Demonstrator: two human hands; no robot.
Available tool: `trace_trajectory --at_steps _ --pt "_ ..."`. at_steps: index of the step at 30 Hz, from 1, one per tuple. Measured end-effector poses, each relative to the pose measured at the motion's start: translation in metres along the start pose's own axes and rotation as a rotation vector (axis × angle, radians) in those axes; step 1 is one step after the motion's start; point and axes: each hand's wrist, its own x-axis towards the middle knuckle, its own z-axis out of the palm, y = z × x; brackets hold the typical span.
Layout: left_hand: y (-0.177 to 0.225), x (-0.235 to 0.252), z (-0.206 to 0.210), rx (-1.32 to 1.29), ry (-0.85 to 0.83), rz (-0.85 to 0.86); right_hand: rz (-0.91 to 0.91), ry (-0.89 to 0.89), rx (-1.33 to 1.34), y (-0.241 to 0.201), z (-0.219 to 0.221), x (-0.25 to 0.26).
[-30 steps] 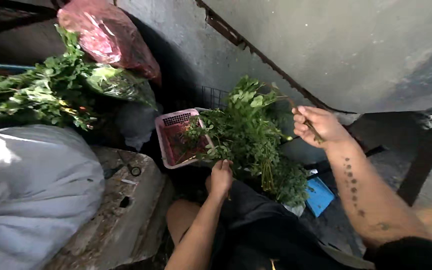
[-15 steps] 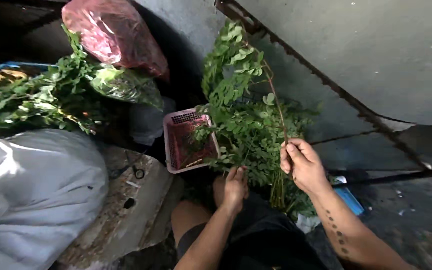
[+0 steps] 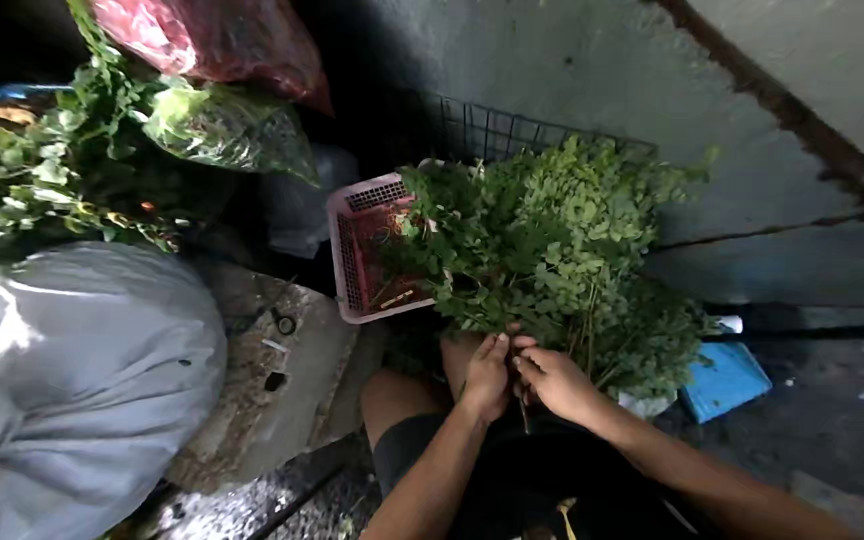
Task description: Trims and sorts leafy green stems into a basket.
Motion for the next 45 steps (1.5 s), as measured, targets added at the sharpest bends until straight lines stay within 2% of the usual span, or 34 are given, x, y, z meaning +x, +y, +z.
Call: trace_trajectory --at_steps 4,9,11,13,16,19,22,26,30,33,37,41,45 --pt "0.017 -0.011 0.001 0.011 -0.029 0.020 -0.054 -0.057 -0.312 -0.017 -0.011 -0.011" --pt "0.022 -0.015 -0.008 0.127 -0.060 0.004 -0.052 -0.128 -0.431 -0.022 -0.021 -0.022" --pt "0.021 -0.017 -0.019 0.200 -0.108 -0.018 -0.053 -0.061 -0.295 -0.017 -0.037 -0.023" --pt "0.021 -0.022 -0.023 0.178 -0.142 -0.033 -0.083 0.071 -0.037 -0.015 -0.044 -0.014" --pt "0.019 -0.032 -0.018 0.121 -0.151 -0.004 -0.125 0.122 0.337 -0.014 -0.030 0.005" --pt "0.022 -0.038 -0.014 0.158 -0.096 0.123 -0.238 0.120 0.412 -0.025 -0.015 0.013" --pt "0.028 -0.039 -0.015 0.341 -0.037 0.228 -0.311 0.102 0.533 -0.034 -0.003 0.020" --pt "0.026 -0.015 -0.013 0.603 0.011 0.270 -0.211 0.073 0.790 -0.025 0.000 0.041" --pt "0.016 0.004 0.009 0.749 0.214 0.215 -0.042 0.273 0.913 0.001 0.011 0.053" --pt "-0.004 0.014 0.016 0.676 0.283 0.284 0.048 0.330 1.120 0.012 0.015 0.044" --pt "-0.022 0.012 0.010 0.469 0.329 0.338 0.010 0.179 1.349 0.024 0.024 0.033" --pt "-0.028 0.006 -0.002 0.299 0.339 0.392 0.018 0.140 1.361 0.020 0.036 0.032" --pt "-0.020 0.006 -0.003 0.237 0.327 0.391 0.106 0.133 1.402 0.006 0.034 0.032"
